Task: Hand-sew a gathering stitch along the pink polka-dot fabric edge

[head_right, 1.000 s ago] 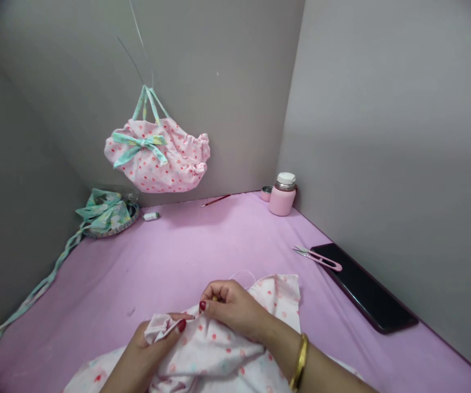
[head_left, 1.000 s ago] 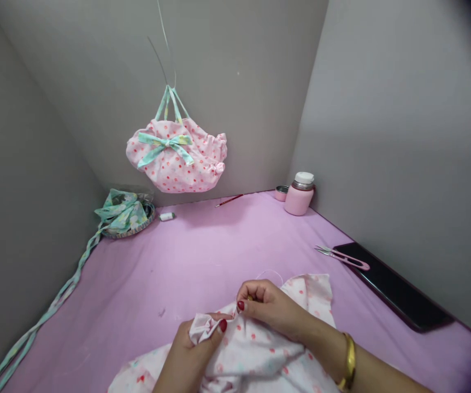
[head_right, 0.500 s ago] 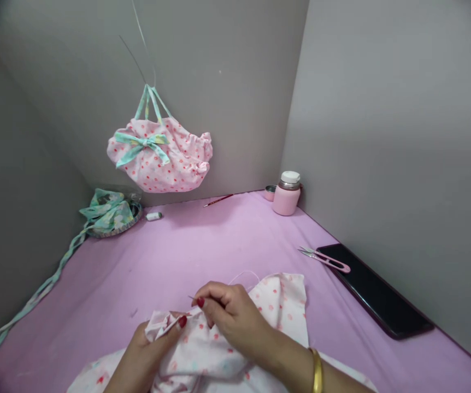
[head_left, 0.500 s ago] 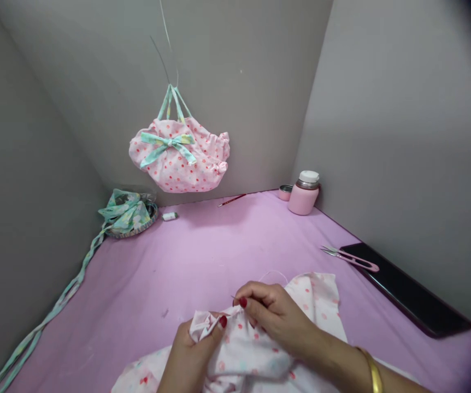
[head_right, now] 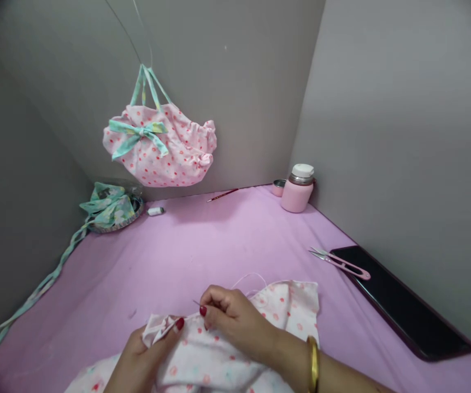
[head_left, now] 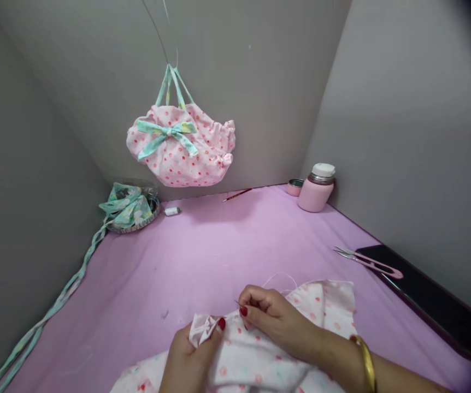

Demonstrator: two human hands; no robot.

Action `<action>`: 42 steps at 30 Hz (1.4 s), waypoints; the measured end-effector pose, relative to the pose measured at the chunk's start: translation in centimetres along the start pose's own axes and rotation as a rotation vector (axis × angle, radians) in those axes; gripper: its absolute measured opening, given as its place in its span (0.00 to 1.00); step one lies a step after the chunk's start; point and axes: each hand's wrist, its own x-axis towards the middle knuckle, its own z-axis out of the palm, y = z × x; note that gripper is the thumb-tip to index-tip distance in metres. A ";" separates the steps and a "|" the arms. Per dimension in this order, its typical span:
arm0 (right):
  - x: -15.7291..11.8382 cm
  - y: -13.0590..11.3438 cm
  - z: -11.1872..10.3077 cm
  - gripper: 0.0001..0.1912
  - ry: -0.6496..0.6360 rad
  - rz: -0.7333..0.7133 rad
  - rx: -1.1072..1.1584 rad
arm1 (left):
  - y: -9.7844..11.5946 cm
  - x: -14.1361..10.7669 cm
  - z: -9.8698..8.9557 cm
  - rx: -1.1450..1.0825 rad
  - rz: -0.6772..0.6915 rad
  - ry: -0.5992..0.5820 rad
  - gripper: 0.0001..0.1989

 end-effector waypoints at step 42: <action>-0.7 -1.1 -0.5 0.17 -0.113 -0.063 -0.286 | 0.8 -0.1 -0.2 -0.151 -0.078 -0.086 0.21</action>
